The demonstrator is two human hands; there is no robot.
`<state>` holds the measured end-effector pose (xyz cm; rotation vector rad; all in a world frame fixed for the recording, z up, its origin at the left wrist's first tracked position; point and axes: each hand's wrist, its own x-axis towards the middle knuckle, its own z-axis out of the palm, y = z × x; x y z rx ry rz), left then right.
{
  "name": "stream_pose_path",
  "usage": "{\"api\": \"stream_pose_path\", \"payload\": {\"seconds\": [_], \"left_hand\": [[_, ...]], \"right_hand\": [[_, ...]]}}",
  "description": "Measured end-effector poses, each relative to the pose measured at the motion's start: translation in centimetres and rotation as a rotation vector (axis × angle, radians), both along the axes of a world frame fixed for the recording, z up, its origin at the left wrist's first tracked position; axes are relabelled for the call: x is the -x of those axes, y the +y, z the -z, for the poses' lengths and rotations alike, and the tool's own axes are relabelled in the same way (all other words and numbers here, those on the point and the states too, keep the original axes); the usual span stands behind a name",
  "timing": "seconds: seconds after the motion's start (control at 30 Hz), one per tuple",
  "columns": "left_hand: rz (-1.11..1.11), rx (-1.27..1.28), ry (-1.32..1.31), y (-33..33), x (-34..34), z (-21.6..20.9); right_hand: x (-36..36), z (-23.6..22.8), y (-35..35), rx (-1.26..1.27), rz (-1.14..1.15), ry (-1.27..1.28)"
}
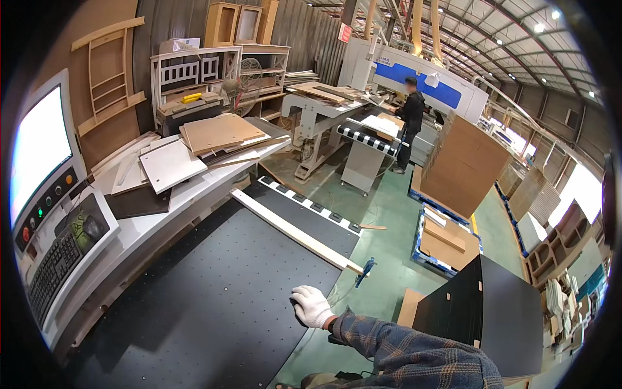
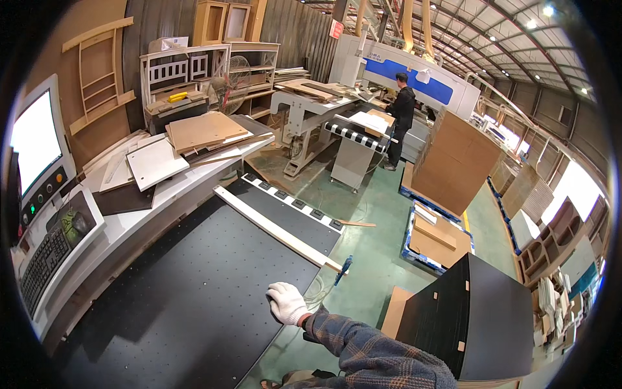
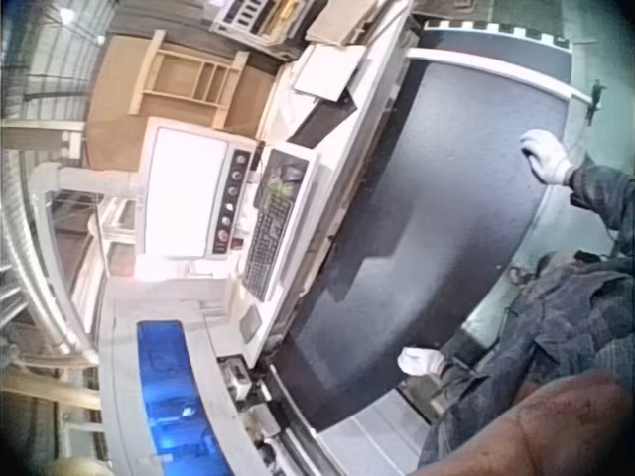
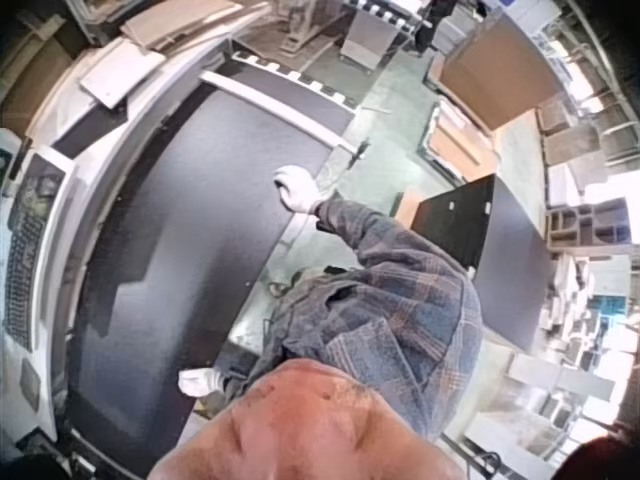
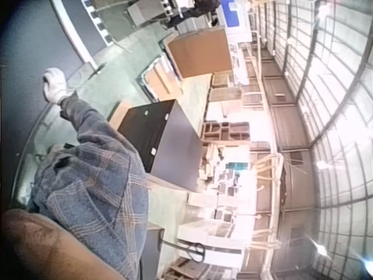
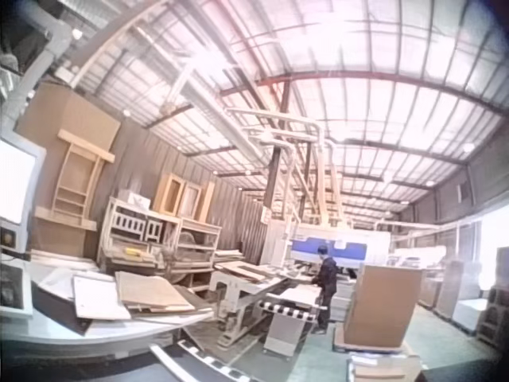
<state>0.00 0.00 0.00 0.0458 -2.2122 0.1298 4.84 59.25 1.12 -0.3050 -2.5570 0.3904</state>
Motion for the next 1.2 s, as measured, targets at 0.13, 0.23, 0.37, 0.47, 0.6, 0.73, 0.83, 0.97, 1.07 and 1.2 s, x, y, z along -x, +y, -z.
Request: {"api": "stream_pose_path", "payload": {"seconds": [0.13,0.23,0.37,0.47,0.6,0.73,0.83,0.97,1.07,1.2], "left_hand": [[0.005,-0.148,-0.008,0.7,-0.6,-0.4],[0.009,-0.239,-0.022,1.7,-0.7,-2.3],[0.016,-0.188,0.078,-0.4,-1.1,0.3],[0.021,-0.600,-0.281,-5.4,-1.8,4.5],[-0.059,-0.456,-0.160,-3.8,-1.6,4.1],[-0.132,-0.494,-0.183,-2.3,-3.0,4.0],[-0.162,-0.490,-0.195,-2.3,-3.3,4.0],[-0.155,-0.499,-0.177,-2.1,-3.5,3.9],[-0.186,-0.511,-0.186,-1.4,-3.3,4.0],[-0.153,-0.527,-0.158,-1.4,-3.1,3.2]], "right_hand": [[-0.4,-0.4,0.2,-0.026,0.003,0.009],[-0.4,-0.2,0.2,-0.027,-0.004,0.028],[0.9,0.0,0.2,-0.037,-0.039,0.061],[0.5,1.8,0.4,-0.038,-0.030,0.081],[0.3,3.2,0.1,-0.029,0.001,0.059],[0.2,3.6,1.2,-0.050,-0.022,0.031],[0.3,3.8,1.4,-0.060,-0.025,0.019],[0.8,3.3,1.3,-0.050,-0.054,0.039],[0.6,3.8,1.7,-0.060,-0.068,0.043],[0.2,4.7,1.5,-0.070,-0.037,0.031]]}}
